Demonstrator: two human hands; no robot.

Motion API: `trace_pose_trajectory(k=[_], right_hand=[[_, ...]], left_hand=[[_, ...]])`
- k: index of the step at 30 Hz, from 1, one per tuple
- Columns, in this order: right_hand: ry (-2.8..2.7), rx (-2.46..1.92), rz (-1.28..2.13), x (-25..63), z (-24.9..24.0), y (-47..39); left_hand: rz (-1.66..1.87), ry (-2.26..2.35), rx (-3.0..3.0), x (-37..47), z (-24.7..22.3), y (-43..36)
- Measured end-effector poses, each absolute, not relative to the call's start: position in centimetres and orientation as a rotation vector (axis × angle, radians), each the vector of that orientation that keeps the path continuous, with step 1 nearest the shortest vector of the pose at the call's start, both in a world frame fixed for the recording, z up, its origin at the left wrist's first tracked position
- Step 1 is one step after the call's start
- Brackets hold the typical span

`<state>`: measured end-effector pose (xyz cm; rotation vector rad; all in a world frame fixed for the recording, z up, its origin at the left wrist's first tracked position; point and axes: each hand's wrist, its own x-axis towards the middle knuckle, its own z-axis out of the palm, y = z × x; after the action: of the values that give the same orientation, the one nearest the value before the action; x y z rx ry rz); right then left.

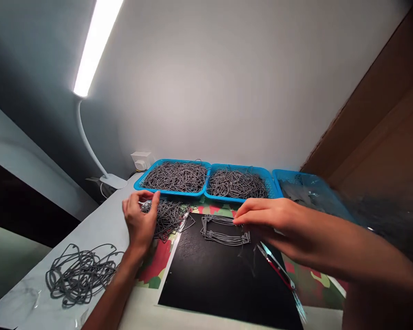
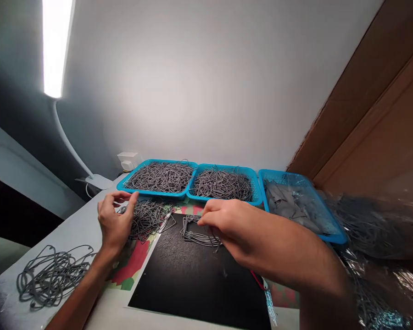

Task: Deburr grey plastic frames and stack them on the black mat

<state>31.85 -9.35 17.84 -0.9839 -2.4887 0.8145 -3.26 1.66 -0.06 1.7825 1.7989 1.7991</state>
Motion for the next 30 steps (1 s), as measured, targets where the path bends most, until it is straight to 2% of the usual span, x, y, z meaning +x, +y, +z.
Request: trace_pose_trajectory(k=[4,7,9,18,25,30], right_hand=[[-2.548,-0.893,0.813,31.5,17.8,-9.4],[-2.553,-0.842,0.833,31.0,17.9,-9.1],[-2.545,-0.81,0.874,30.8,18.0,-8.6],[-2.624,-0.885,0.999,31.7,18.0,-7.3],[-2.774,-1.184,1.006,30.4,17.6,-6.8],[-2.735,-1.432,0.934,29.8,14.8,-5.4]], left_hand=[[1.523,1.393,2.124,0.9,-0.5,-1.4],[1.023,0.796,2.389,3.7,-1.9,-3.9],[0.831,0.62,2.428,4.9,-2.7,-4.8],[0.911,0.768,2.719,3.4,-2.1,-2.8],[0.601,0.745,2.533,2.3,-0.6,-3.0],[0.419,0.803,2.356,2.2,-0.2,-3.4]])
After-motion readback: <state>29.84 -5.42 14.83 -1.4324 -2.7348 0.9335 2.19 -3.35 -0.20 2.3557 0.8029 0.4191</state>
